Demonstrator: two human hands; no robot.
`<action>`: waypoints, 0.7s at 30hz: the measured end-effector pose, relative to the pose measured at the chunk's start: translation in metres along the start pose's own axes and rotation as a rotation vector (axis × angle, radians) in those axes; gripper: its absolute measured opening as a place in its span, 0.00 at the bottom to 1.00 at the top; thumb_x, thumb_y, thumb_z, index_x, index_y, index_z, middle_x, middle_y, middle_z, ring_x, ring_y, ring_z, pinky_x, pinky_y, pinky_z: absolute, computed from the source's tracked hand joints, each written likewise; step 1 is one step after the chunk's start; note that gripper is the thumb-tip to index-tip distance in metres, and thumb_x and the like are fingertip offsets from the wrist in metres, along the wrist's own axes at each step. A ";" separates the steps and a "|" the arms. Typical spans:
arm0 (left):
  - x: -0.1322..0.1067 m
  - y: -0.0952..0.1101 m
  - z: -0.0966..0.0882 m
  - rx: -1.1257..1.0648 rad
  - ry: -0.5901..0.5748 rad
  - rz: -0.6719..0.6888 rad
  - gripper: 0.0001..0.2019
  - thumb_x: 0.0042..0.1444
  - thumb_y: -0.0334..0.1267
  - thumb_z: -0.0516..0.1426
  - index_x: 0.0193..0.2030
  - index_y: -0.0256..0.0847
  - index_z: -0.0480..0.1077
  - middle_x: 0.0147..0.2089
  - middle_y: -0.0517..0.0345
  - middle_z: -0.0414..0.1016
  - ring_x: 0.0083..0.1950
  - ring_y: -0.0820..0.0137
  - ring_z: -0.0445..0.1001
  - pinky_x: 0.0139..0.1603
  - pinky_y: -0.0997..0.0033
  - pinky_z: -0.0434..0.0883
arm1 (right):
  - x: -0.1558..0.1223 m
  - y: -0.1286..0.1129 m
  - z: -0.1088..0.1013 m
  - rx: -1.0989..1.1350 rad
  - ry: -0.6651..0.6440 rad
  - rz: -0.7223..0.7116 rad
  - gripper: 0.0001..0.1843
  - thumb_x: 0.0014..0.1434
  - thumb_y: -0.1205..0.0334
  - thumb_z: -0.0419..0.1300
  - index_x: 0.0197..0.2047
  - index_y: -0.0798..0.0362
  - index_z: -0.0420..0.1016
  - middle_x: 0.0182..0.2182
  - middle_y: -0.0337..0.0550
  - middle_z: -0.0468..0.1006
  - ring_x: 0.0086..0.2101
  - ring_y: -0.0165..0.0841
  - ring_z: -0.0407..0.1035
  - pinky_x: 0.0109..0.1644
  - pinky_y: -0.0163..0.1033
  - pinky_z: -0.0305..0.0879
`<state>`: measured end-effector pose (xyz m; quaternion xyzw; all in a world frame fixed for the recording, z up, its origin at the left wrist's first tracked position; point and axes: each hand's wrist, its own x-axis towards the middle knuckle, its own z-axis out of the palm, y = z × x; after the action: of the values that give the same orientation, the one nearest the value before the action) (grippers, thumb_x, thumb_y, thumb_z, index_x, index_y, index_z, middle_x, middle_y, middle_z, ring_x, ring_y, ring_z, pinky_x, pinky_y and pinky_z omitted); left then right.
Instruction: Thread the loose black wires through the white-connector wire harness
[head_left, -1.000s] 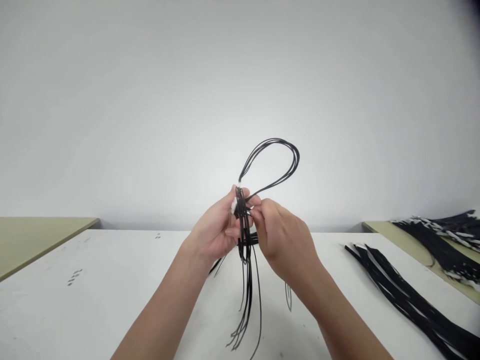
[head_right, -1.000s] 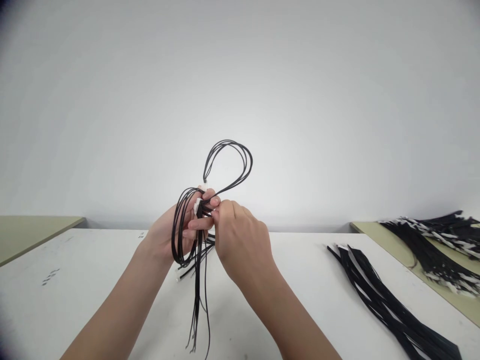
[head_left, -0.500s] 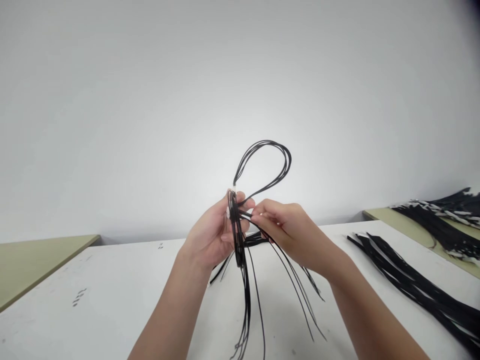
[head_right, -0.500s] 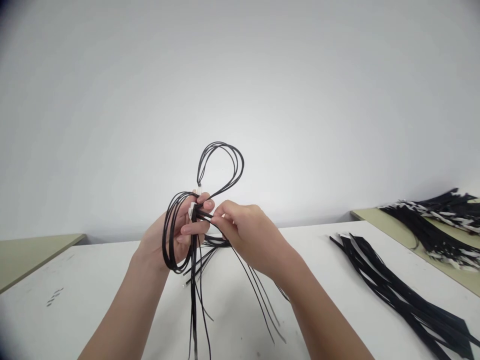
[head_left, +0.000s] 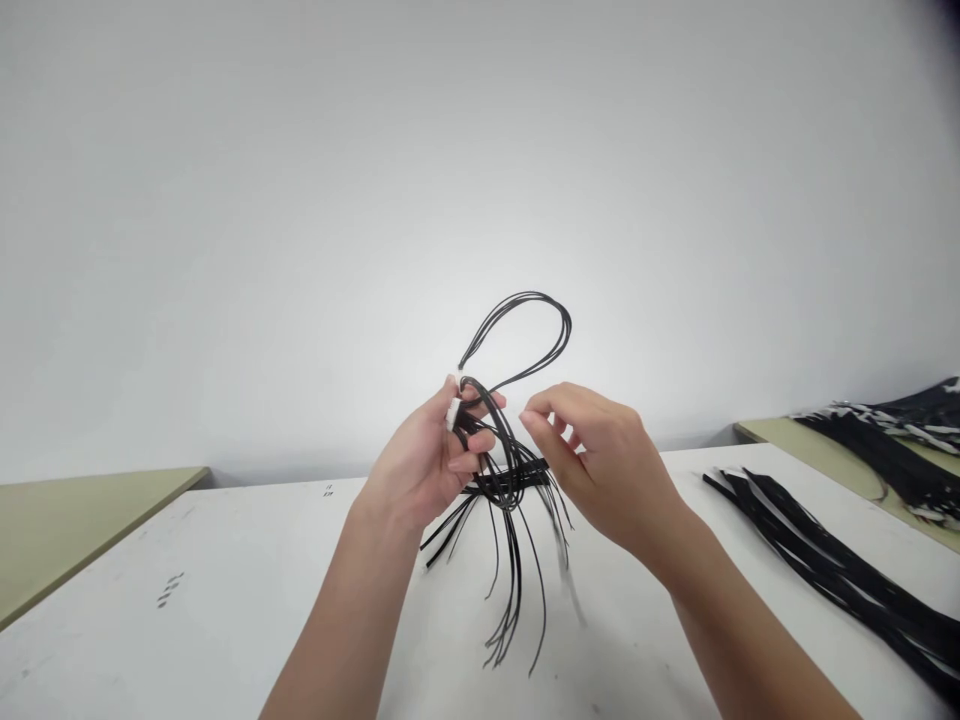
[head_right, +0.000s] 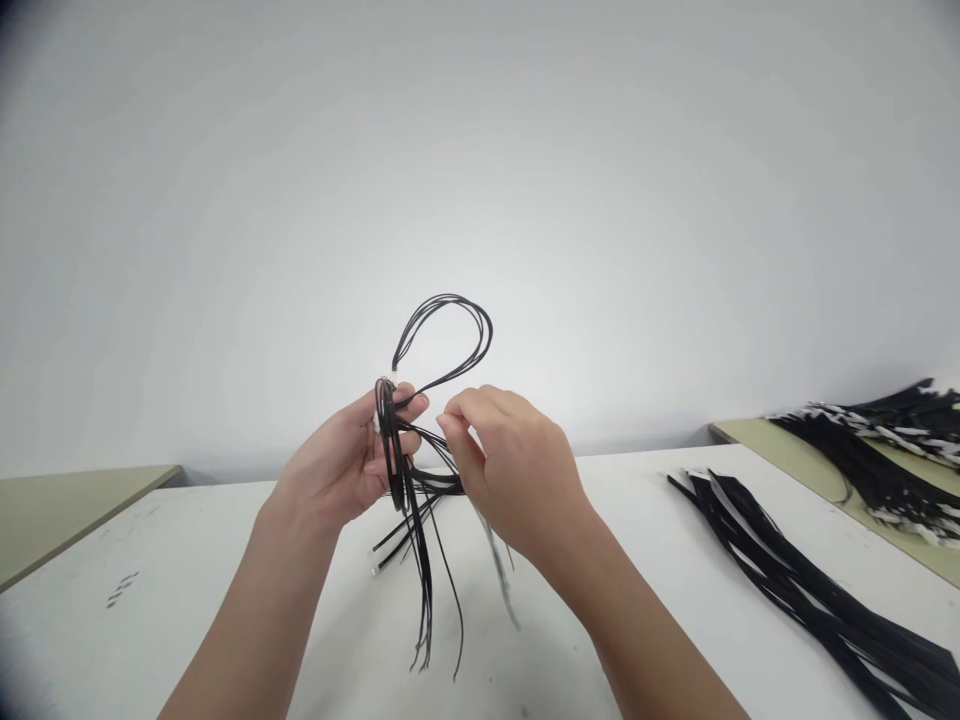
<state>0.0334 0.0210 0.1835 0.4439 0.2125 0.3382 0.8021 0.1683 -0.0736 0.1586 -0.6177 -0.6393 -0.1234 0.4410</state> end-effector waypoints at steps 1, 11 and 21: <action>0.000 0.000 0.000 0.005 -0.004 0.006 0.06 0.60 0.36 0.53 0.32 0.39 0.62 0.33 0.60 0.70 0.16 0.84 0.60 0.09 0.86 0.53 | 0.000 0.000 0.000 0.034 -0.035 0.025 0.12 0.65 0.60 0.48 0.31 0.51 0.66 0.28 0.36 0.71 0.28 0.28 0.61 0.30 0.34 0.54; -0.003 -0.001 0.002 0.029 -0.037 -0.003 0.08 0.62 0.38 0.51 0.32 0.38 0.62 0.32 0.59 0.70 0.15 0.85 0.58 0.09 0.86 0.51 | 0.000 -0.006 0.006 0.079 -0.199 0.048 0.12 0.63 0.61 0.48 0.29 0.51 0.67 0.27 0.36 0.71 0.26 0.28 0.61 0.28 0.34 0.54; -0.002 -0.004 0.000 0.058 -0.018 0.043 0.11 0.61 0.45 0.52 0.35 0.39 0.63 0.34 0.56 0.71 0.18 0.82 0.64 0.10 0.86 0.54 | 0.000 -0.008 0.006 0.446 -0.193 0.192 0.10 0.63 0.57 0.50 0.32 0.51 0.63 0.19 0.32 0.59 0.20 0.25 0.49 0.22 0.32 0.47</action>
<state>0.0333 0.0181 0.1802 0.4744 0.2052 0.3449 0.7835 0.1589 -0.0707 0.1577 -0.5719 -0.6282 0.1225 0.5131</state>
